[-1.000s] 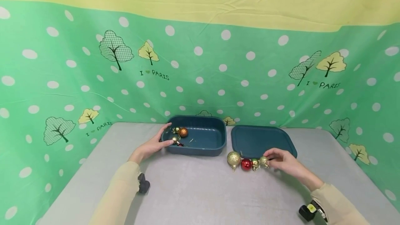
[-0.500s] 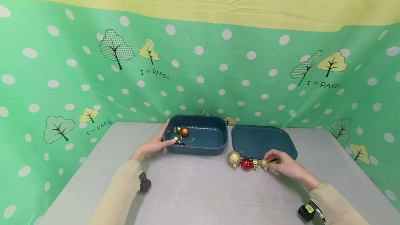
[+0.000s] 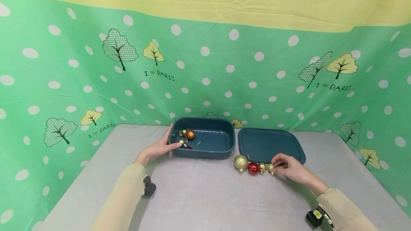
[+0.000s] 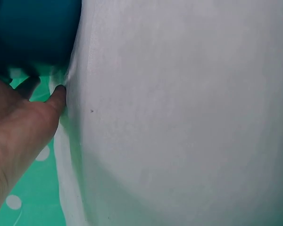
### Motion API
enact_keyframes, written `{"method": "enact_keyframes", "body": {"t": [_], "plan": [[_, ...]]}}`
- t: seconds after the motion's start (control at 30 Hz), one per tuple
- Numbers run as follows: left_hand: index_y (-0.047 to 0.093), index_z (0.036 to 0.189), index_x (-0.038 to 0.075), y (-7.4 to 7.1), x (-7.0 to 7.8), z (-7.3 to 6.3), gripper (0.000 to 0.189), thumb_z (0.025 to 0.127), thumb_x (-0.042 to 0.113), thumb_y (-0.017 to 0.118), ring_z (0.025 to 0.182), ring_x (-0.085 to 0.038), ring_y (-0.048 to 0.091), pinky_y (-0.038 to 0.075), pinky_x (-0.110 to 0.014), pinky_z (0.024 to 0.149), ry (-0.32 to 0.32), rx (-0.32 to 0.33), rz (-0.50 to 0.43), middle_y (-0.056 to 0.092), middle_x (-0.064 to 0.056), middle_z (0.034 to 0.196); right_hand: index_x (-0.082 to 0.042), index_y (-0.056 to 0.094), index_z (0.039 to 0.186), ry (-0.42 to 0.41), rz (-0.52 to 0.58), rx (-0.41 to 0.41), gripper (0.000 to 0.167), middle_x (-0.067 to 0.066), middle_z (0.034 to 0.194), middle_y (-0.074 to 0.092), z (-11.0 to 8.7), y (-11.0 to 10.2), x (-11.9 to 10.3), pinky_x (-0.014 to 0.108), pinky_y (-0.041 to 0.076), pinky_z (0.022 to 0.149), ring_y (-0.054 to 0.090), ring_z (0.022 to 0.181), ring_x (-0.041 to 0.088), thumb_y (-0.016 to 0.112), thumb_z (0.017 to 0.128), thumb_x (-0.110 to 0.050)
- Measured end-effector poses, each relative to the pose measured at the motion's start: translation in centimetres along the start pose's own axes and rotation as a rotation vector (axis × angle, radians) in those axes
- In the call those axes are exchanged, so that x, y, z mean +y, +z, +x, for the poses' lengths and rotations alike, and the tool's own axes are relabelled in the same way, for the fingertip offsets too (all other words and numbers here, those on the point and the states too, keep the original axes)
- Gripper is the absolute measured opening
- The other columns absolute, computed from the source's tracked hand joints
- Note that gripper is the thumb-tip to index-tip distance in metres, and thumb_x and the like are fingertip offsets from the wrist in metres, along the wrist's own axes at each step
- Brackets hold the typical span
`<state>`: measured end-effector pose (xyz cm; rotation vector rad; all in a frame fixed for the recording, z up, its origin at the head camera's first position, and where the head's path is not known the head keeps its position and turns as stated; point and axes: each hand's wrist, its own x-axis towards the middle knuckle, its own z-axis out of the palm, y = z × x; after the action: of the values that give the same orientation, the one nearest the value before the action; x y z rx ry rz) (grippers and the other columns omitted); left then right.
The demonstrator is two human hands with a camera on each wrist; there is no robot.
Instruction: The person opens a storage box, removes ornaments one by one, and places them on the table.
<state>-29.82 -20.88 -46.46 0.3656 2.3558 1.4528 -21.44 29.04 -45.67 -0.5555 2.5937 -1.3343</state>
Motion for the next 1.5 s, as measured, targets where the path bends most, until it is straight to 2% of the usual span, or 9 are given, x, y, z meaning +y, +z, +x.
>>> {"method": "enact_keyframes", "body": {"t": [0.23,0.37,0.5,0.63,0.77,0.93,1.17,1.37,1.5], "plan": [[-0.020,0.152,0.028,0.0,0.0,0.0,0.102,0.093,0.040,0.062,0.142,-0.039,-0.013,0.005,-0.064,0.110,-0.018,0.001,-0.014,-0.022,-0.010,0.158,0.010,0.055,0.113,0.018,0.049,0.016,0.030,0.019,0.104,0.060,-0.1,-1.1,-0.1,0.035,0.055,0.064,0.063,0.085,0.028,0.065,0.087,-0.002],[-0.019,0.152,0.029,0.0,0.0,0.0,0.102,0.092,0.041,0.063,0.142,-0.040,-0.012,0.006,-0.064,0.110,-0.022,0.003,-0.021,-0.021,-0.012,0.158,0.011,0.055,0.114,-0.001,0.037,0.037,0.030,0.023,0.106,0.060,0.1,-1.6,-0.6,0.037,0.056,0.067,0.064,0.085,0.029,0.064,0.089,-0.002],[-0.018,0.153,0.029,-0.1,-0.2,0.1,0.103,0.092,0.038,0.065,0.142,-0.040,-0.012,0.006,-0.064,0.110,-0.016,0.006,-0.026,-0.021,-0.012,0.158,0.008,0.054,0.118,0.036,0.022,0.064,0.032,0.026,0.115,0.056,0.8,-1.7,-1.5,0.038,0.055,0.070,0.064,0.089,0.026,0.064,0.091,-0.006],[-0.018,0.153,0.029,-0.2,-0.4,0.2,0.104,0.092,0.033,0.066,0.142,-0.041,-0.013,0.004,-0.064,0.109,0.007,0.005,-0.034,-0.022,-0.013,0.157,0.006,0.052,0.122,0.061,0.033,0.080,0.035,0.028,0.123,0.052,1.5,-1.2,-2.6,0.037,0.053,0.070,0.064,0.093,0.028,0.063,0.092,-0.009],[-0.016,0.153,0.032,-0.4,-0.7,0.2,0.103,0.092,0.029,0.067,0.141,-0.042,-0.013,0.003,-0.066,0.108,0.025,-0.001,-0.044,-0.021,-0.014,0.158,0.007,0.051,0.122,0.018,0.056,0.089,0.035,0.029,0.122,0.051,2.3,-0.5,-3.5,0.038,0.053,0.072,0.063,0.095,0.036,0.062,0.093,-0.008],[-0.011,0.154,0.034,-0.5,-0.7,0.2,0.103,0.090,0.028,0.070,0.141,-0.043,-0.012,0.003,-0.067,0.108,0.034,-0.011,-0.048,-0.017,-0.016,0.158,0.005,0.053,0.122,-0.009,0.073,0.097,0.033,0.027,0.121,0.052,3.3,0.2,-4.5,0.041,0.054,0.073,0.062,0.096,0.036,0.062,0.093,-0.007],[-0.009,0.155,0.034,-0.7,-0.7,0.5,0.103,0.089,0.028,0.070,0.141,-0.043,-0.012,0.003,-0.068,0.107,0.035,-0.020,-0.062,-0.016,-0.017,0.158,0.003,0.054,0.120,-0.048,0.089,0.078,0.029,0.026,0.120,0.053,4.7,1.1,-5.6,0.039,0.053,0.076,0.061,0.095,0.040,0.061,0.093,-0.007],[-0.006,0.156,0.030,-1.0,-0.5,0.4,0.102,0.089,0.027,0.071,0.142,-0.044,-0.009,0.003,-0.067,0.107,0.054,-0.027,-0.039,-0.015,-0.018,0.158,0.005,0.055,0.118,-0.081,0.102,0.059,0.027,0.025,0.118,0.054,5.9,2.1,-6.4,0.044,0.054,0.075,0.062,0.092,0.035,0.058,0.093,-0.005],[-0.003,0.156,0.026,-1.4,-0.2,0.2,0.101,0.088,0.028,0.071,0.142,-0.045,-0.001,0.009,-0.067,0.107,0.075,-0.019,-0.013,-0.007,-0.023,0.158,0.005,0.055,0.118,-0.085,0.114,0.050,0.026,0.026,0.116,0.054,6.4,2.6,-6.6,0.047,0.053,0.076,0.062,0.091,0.036,0.057,0.094,-0.004]]}}
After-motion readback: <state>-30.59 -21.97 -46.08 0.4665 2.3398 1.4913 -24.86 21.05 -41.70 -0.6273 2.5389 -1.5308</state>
